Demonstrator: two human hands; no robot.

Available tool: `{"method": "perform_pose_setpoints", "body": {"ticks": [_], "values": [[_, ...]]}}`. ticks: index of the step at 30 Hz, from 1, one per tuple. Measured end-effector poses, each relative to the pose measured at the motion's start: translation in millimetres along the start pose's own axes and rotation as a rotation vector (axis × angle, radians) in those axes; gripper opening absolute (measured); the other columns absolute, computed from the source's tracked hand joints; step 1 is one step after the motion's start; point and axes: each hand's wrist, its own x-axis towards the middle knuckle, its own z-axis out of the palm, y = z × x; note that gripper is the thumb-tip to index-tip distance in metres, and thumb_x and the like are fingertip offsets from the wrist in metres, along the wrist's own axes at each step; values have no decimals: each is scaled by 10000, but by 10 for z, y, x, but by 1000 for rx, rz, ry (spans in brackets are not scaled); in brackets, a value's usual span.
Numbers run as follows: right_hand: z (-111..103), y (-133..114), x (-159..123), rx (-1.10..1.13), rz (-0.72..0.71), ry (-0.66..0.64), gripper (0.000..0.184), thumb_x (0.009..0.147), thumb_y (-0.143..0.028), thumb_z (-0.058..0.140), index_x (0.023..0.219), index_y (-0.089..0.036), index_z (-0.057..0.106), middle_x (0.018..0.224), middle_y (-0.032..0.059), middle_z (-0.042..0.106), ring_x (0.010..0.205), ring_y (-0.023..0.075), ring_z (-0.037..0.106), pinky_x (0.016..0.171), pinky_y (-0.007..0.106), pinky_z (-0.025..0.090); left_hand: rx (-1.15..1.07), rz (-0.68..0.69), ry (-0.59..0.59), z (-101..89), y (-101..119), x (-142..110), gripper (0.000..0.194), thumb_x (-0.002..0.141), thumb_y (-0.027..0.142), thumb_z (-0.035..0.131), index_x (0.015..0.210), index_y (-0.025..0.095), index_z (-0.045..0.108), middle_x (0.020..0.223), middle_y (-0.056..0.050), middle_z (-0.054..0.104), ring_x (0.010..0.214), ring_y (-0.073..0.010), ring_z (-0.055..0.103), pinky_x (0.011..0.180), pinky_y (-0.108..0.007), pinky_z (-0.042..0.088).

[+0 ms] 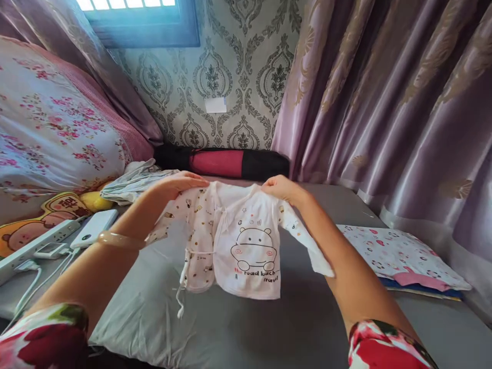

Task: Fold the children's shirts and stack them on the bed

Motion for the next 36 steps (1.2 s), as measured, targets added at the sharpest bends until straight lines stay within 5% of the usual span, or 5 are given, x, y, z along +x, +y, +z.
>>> {"method": "perform_pose_setpoints", "body": {"ticks": [3, 7, 11, 18, 36], "values": [[294, 451, 211, -287, -19, -53, 149, 777, -280, 626, 695, -157, 640, 668, 1, 655, 585, 126, 545, 515, 218, 366, 217, -117, -137, 372, -457, 122, 245, 727, 416, 692, 757, 179, 746, 503, 2, 611, 460, -147, 560, 448, -239, 423], [643, 894, 297, -607, -32, -4, 217, 919, -270, 461, 900, -181, 659, 956, 66, 718, 832, 174, 627, 621, 231, 372, 523, -67, -45, 852, -884, 178, 197, 827, 260, 541, 817, 177, 720, 752, -41, 714, 766, -196, 668, 610, -235, 475], [793, 1049, 269, -769, -43, -13, 294, 1004, -318, 330, 1067, -221, 600, 1118, 96, 691, 960, 213, 639, 697, 270, 379, 606, -70, 4, 1093, -1043, 152, 253, 911, 244, 442, 992, 198, 677, 1021, -102, 715, 1000, -239, 648, 774, -287, 471], [817, 1173, 369, -906, -120, -50, 291, 1029, -339, 293, 1099, -236, 556, 1171, 95, 668, 1000, 234, 642, 749, 299, 384, 771, 145, -86, 1016, -1175, 192, 327, 963, 447, 396, 1006, 250, 652, 1121, -61, 664, 1008, -208, 635, 746, -255, 441], [666, 1350, 1204, -930, -55, -43, 324, 1035, -329, 257, 1134, -200, 537, 1193, 127, 653, 1057, 267, 622, 822, 350, 398, 882, 86, 5, 1093, -1214, 1146, 406, 958, 504, 374, 995, 236, 677, 1109, -86, 686, 1000, -237, 641, 738, -277, 435]]}}
